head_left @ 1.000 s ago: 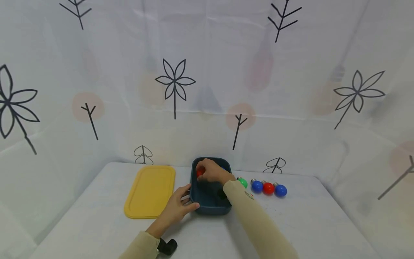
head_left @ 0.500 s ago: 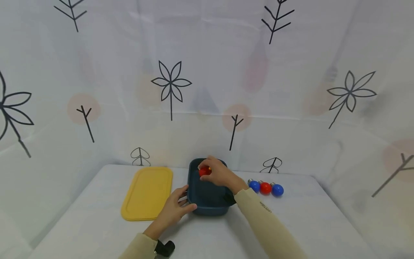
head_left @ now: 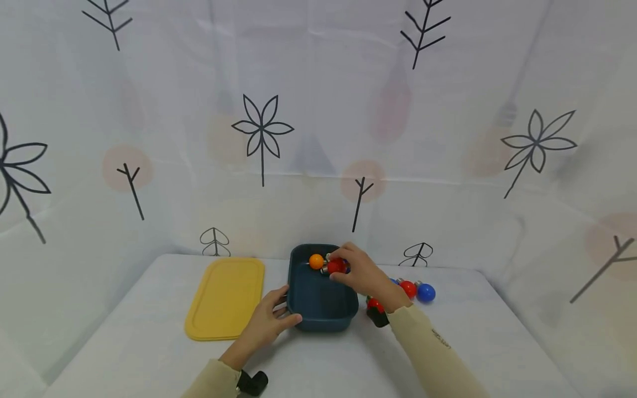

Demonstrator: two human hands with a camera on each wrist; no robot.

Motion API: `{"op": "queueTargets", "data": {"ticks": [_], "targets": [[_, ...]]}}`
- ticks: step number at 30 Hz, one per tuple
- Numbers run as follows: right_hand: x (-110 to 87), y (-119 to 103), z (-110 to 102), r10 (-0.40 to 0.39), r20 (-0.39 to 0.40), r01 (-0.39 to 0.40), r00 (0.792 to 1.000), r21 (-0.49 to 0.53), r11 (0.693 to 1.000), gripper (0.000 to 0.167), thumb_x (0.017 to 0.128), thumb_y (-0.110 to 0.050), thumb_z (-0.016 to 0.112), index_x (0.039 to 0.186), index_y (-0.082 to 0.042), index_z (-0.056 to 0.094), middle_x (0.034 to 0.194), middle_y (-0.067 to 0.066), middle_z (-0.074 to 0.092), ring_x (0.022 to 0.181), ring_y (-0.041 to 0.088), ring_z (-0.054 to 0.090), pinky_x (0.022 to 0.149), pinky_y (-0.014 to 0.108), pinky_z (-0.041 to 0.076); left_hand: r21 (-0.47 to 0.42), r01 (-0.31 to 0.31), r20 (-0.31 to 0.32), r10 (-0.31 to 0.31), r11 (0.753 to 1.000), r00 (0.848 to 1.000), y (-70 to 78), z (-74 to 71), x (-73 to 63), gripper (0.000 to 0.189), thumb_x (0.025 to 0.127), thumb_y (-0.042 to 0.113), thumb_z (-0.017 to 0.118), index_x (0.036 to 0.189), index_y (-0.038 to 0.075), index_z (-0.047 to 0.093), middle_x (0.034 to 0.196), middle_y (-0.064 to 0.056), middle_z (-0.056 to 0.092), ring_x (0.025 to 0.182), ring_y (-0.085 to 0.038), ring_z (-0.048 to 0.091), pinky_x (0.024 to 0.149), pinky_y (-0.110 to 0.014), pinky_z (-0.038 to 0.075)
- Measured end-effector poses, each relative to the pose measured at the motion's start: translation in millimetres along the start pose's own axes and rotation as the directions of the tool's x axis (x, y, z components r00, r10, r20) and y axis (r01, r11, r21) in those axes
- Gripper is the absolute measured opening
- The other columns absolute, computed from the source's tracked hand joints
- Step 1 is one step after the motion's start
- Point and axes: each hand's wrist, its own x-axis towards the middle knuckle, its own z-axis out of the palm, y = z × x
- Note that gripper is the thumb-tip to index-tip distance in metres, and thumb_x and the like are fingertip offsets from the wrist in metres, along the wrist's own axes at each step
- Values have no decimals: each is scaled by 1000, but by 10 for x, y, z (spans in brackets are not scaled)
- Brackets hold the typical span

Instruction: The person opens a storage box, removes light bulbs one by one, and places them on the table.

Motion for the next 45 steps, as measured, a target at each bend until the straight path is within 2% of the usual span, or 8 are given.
{"op": "queueTargets", "data": {"ticks": [4, 10, 14, 16, 23, 30, 38, 45], "targets": [[-104, 51, -59, 20, -17, -20, 1000, 1, 1000, 37, 84, -19, 75, 119, -14, 63, 112, -2, 52, 96, 17, 52, 81, 35, 56, 3, 3, -4, -3, 1000, 1000, 2, -2, -5, 84, 80, 22, 78, 145, -5, 32, 142, -25, 37, 129, -39, 42, 102, -43, 43], [-270, 143, -142, 40, -45, -40, 998, -9, 999, 37, 84, -20, 75, 119, -15, 63, 111, -4, 52, 100, 17, 54, 86, 38, 55, -17, -5, -1, 4, 1000, 1000, 14, -9, -15, 85, 80, 23, 78, 145, -6, 31, 142, -26, 36, 130, -41, 40, 103, -44, 42], [-382, 189, -197, 40, -66, -43, 997, -31, 999, 37, 83, -20, 76, 117, -18, 63, 112, -4, 54, 99, 15, 54, 86, 33, 54, -36, 1, 2, -1, 999, 1000, 23, -14, -26, 84, 81, 21, 77, 145, -6, 30, 143, -27, 34, 130, -41, 40, 103, -45, 41], [-436, 212, -218, 51, -73, -54, 996, -40, 998, 38, 82, -19, 77, 118, -18, 63, 112, -4, 54, 98, 15, 55, 84, 31, 54, -39, 3, 4, -3, 999, 1000, 16, -18, -27, 85, 81, 22, 78, 145, -6, 30, 143, -27, 34, 130, -41, 40, 103, -46, 41], [-646, 337, -285, 62, -98, -67, 993, -59, 996, 40, 82, -18, 77, 118, -15, 63, 114, -1, 53, 101, 17, 54, 84, 36, 56, -35, -10, 7, 10, 999, 1000, -9, -20, -26, 87, 80, 26, 78, 146, -5, 30, 144, -26, 34, 130, -40, 40, 103, -44, 42], [-833, 473, -293, 59, -136, -66, 989, -47, 997, 41, 79, -15, 79, 117, -12, 64, 111, -1, 54, 100, 19, 53, 82, 39, 57, -37, -3, 10, 3, 999, 1000, -22, -15, -19, 87, 80, 25, 78, 146, -5, 30, 143, -26, 35, 130, -40, 40, 103, -44, 42], [-969, 624, -265, 125, -141, -134, 982, -61, 989, 41, 79, -14, 79, 117, -13, 64, 113, -2, 54, 102, 19, 52, 84, 40, 56, -44, -10, 13, 10, 999, 1000, 3, -2, -24, 86, 81, 21, 77, 146, -7, 28, 143, -27, 34, 130, -42, 39, 103, -47, 42], [-1064, 722, -244, 152, -148, -163, 977, -70, 984, 39, 78, -13, 79, 115, -11, 64, 111, 0, 55, 101, 20, 53, 83, 37, 57, -15, 3, 11, -3, 1000, 1000, -14, 1, -2, 86, 81, 26, 77, 146, -4, 30, 143, -24, 36, 130, -39, 40, 103, -43, 42]]}}
